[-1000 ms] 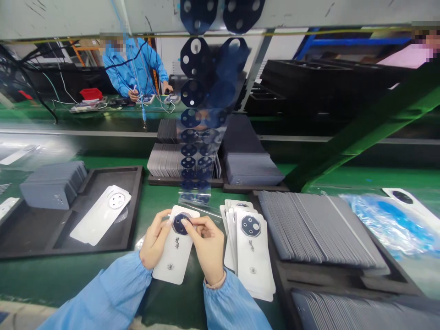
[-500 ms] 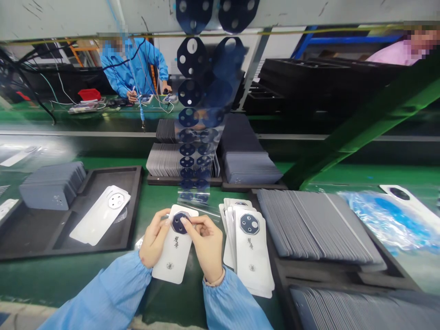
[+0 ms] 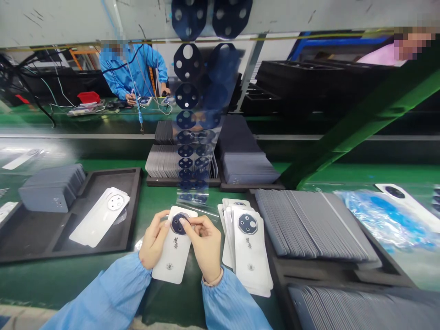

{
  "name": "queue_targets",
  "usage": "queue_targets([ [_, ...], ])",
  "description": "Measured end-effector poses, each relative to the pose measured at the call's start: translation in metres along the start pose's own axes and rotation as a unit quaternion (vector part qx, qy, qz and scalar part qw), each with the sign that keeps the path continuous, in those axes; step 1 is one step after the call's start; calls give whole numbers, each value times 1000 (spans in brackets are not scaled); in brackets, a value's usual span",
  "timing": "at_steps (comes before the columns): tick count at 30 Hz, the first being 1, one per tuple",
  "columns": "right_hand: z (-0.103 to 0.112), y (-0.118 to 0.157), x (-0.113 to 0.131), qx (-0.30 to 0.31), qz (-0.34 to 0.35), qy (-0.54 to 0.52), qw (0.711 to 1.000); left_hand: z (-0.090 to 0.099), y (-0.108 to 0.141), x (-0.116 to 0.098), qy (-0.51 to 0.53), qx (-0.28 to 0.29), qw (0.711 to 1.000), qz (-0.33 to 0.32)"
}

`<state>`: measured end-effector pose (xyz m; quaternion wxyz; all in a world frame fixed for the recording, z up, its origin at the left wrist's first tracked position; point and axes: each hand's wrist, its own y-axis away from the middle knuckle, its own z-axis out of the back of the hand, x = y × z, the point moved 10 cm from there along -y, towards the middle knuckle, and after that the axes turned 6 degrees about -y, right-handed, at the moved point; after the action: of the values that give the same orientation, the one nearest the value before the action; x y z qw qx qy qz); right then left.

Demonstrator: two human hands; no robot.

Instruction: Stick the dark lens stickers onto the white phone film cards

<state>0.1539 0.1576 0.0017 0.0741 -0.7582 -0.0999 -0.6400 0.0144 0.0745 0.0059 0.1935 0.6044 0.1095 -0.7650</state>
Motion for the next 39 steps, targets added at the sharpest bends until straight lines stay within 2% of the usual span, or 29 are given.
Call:
queue_targets([
  [7,-1,2,6,-4,17,21,1000,-1,0,-2,-1,0,1000,-17],
  [12,-6,9,28,-3,114,112,987,-5,2,-4,17,1,1000,-26],
  [17,-8,20,46,-49,205,194,958,-8,3,4,58,-18,998,0],
  [21,0,23,43,-95,199,163,962,-8,5,7,84,-32,996,3],
  [26,-7,12,17,-10,70,102,992,-19,7,5,70,16,997,6],
  [30,-4,7,14,6,48,72,996,-24,6,7,99,41,994,37],
  [33,-11,5,11,52,41,50,997,-19,4,8,142,21,989,48],
  [36,-27,9,7,124,32,-1,992,-7,3,9,160,-28,985,51],
  [39,-37,12,5,166,28,-48,985,0,3,10,169,-57,983,50],
])
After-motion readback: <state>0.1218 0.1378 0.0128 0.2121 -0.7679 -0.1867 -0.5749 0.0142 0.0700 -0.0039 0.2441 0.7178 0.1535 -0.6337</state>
